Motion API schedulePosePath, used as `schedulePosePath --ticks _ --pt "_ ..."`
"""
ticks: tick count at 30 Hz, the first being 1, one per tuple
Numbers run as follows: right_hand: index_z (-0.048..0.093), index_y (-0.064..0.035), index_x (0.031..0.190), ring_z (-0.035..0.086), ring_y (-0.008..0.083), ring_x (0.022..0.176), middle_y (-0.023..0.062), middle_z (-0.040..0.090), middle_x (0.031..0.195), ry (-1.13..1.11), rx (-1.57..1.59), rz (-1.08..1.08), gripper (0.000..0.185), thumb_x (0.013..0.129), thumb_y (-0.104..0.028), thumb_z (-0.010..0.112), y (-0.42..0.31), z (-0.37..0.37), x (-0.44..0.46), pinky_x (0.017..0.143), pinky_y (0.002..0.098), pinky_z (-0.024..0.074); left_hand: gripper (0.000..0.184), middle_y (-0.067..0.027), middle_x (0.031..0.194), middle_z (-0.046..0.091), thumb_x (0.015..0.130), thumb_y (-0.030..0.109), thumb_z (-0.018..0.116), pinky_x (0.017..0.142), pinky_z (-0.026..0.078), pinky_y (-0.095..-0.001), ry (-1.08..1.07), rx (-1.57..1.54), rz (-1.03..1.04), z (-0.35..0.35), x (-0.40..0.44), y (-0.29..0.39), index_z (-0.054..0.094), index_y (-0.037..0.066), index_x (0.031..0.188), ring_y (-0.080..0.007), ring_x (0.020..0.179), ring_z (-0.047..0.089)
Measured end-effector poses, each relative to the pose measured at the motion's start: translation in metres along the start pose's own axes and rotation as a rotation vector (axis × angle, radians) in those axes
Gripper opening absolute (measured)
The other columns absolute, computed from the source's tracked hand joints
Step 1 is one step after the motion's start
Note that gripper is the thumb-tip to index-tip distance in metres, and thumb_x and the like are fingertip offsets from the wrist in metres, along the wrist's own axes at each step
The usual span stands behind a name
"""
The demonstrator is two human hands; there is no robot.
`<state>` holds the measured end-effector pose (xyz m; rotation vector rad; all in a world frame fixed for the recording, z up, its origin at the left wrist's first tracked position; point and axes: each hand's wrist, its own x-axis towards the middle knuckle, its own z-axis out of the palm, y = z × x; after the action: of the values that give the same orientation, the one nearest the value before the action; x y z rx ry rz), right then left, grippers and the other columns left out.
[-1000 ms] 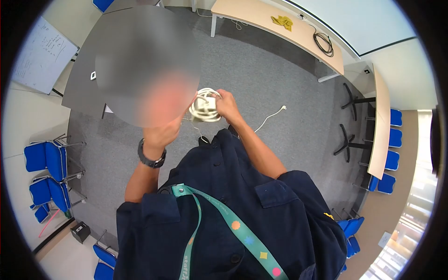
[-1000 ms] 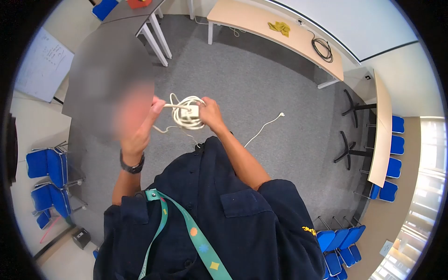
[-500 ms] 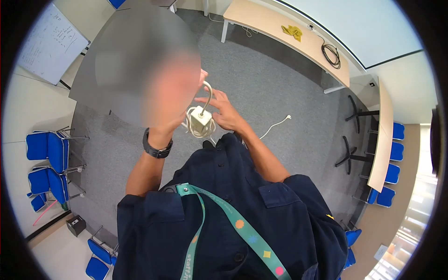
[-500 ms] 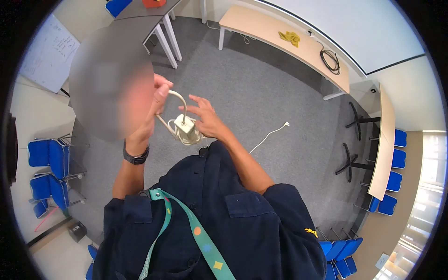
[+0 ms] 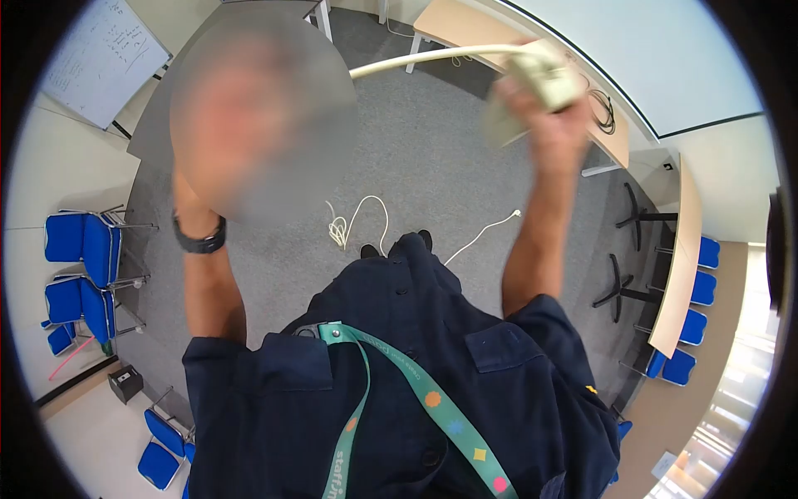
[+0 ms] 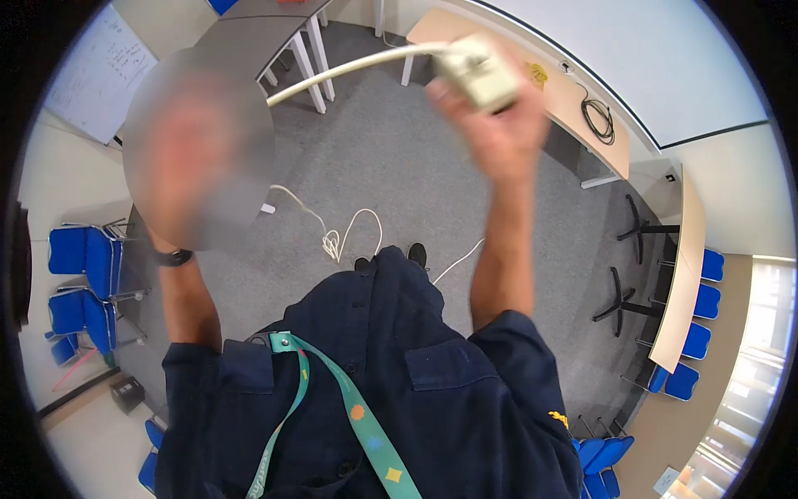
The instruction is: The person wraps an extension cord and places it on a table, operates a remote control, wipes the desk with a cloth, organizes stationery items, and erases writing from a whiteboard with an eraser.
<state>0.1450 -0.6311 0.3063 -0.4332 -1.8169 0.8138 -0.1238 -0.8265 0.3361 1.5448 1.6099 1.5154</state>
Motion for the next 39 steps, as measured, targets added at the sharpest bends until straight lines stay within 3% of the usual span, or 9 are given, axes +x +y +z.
schedulePosePath --ticks 5,8,9,10,13,17,19,28,39 --pt "0.064 -0.01 0.104 0.069 0.0224 0.075 0.0087 0.066 0.087 0.155 -0.465 -0.613 0.027 0.087 -0.028 0.055 -0.073 -0.211 0.106 0.062 0.0401 0.0587 0.007 0.0062 0.058 0.046 0.085 0.006 0.069 0.05 0.028 -0.023 0.138 0.298 -0.339 0.007 -0.038 -0.162 0.066 0.007 0.091 -0.0019 0.054 0.039" --pt "0.056 -0.0113 0.089 0.056 0.0163 0.054 0.0058 0.05 0.068 0.615 -1.012 -0.291 0.046 0.101 -0.047 0.028 -0.088 -0.265 0.101 0.042 0.0353 0.0519 0.004 0.004 0.061 0.054 0.09 0.01 0.066 0.05 0.034 -0.0222 0.268 0.354 -0.34 -0.011 -0.104 -0.265 0.066 0.006 0.09 -0.0027 0.054 0.045" --pt "0.06 -0.0075 0.099 0.065 0.0219 0.067 0.0127 0.06 0.082 0.155 -1.395 -1.107 0.072 0.094 -0.071 0.027 -0.071 -0.36 0.103 0.048 0.0467 0.055 0.007 0.0034 0.063 0.057 0.092 0.012 0.065 0.051 0.036 -0.0222 0.346 0.184 -0.435 -0.018 -0.124 -0.281 0.066 0.006 0.088 -0.003 0.055 0.047" --pt "0.054 -0.0029 0.133 0.061 0.0322 0.11 0.0181 0.057 0.13 0.297 -1.757 -0.967 0.096 0.087 -0.082 0.024 -0.056 -0.396 0.081 0.086 0.0643 0.0505 0.01 0.0027 0.064 0.059 0.093 0.014 0.064 0.051 0.038 -0.0222 0.426 0.013 -0.528 -0.03 -0.14 -0.291 0.066 0.006 0.087 -0.0033 0.056 0.049" --pt "0.067 0.0024 0.108 0.066 0.028 0.09 0.0144 0.067 0.106 1.19 -0.618 0.351 0.042 0.074 -0.016 0.083 -0.025 -0.465 0.031 0.08 0.0392 0.0549 0.018 0.0037 0.065 0.059 0.096 0.02 0.064 0.05 0.039 -0.0227 0.587 0.186 -0.422 -0.073 -0.168 -0.314 0.066 0.005 0.085 -0.0035 0.057 0.051" --pt "0.07 -0.0035 0.106 0.064 0.0232 0.084 0.0091 0.071 0.093 0.278 -1.403 0.91 0.046 0.075 -0.035 0.082 0.098 -0.634 -0.192 0.078 0.0397 0.0529 0.024 0.0053 0.067 0.056 0.096 0.024 0.064 0.055 0.037 -0.0208 0.593 0.264 -0.524 -0.099 -0.144 -0.26 0.063 0.005 0.081 -0.0026 0.062 0.048" --pt "0.069 -0.0022 0.102 0.067 0.0295 0.084 0.0128 0.072 0.091 -0.297 -1.73 0.942 0.051 0.064 -0.031 0.087 0.106 -0.519 -0.276 0.077 0.0405 0.0543 0.025 0.0064 0.068 0.053 0.096 0.023 0.065 0.057 0.034 -0.0198 0.546 0.259 -0.397 -0.092 -0.119 -0.231 0.06 0.005 0.079 -0.0022 0.064 0.044" --pt "0.071 -0.0025 0.088 0.067 0.0411 0.088 0.0238 0.069 0.089 -0.182 -1.117 1.465 0.021 0.081 -0.019 0.06 0.121 -0.153 -0.611 0.076 0.0473 0.0537 0.015 0.0051 0.072 0.051 0.093 0.013 0.067 0.058 0.03 -0.0189 0.269 0.059 -0.197 -0.025 -0.051 -0.108 0.06 0.003 0.084 -0.0026 0.065 0.04" --pt "0.063 -0.004 0.116 0.062 0.0194 0.094 0.0077 0.068 0.104 -0.3 0.435 0.488 0.035 0.096 -0.032 0.059 0.012 0.026 -0.151 0.082 0.0357 0.0506 0.018 0.006 0.068 0.049 0.077 -0.004 0.078 0.05 0.024 -0.0202 0.149 0.221 0.365 0.079 0.04 0.043 0.067 0.006 0.087 -0.0016 0.056 0.035"
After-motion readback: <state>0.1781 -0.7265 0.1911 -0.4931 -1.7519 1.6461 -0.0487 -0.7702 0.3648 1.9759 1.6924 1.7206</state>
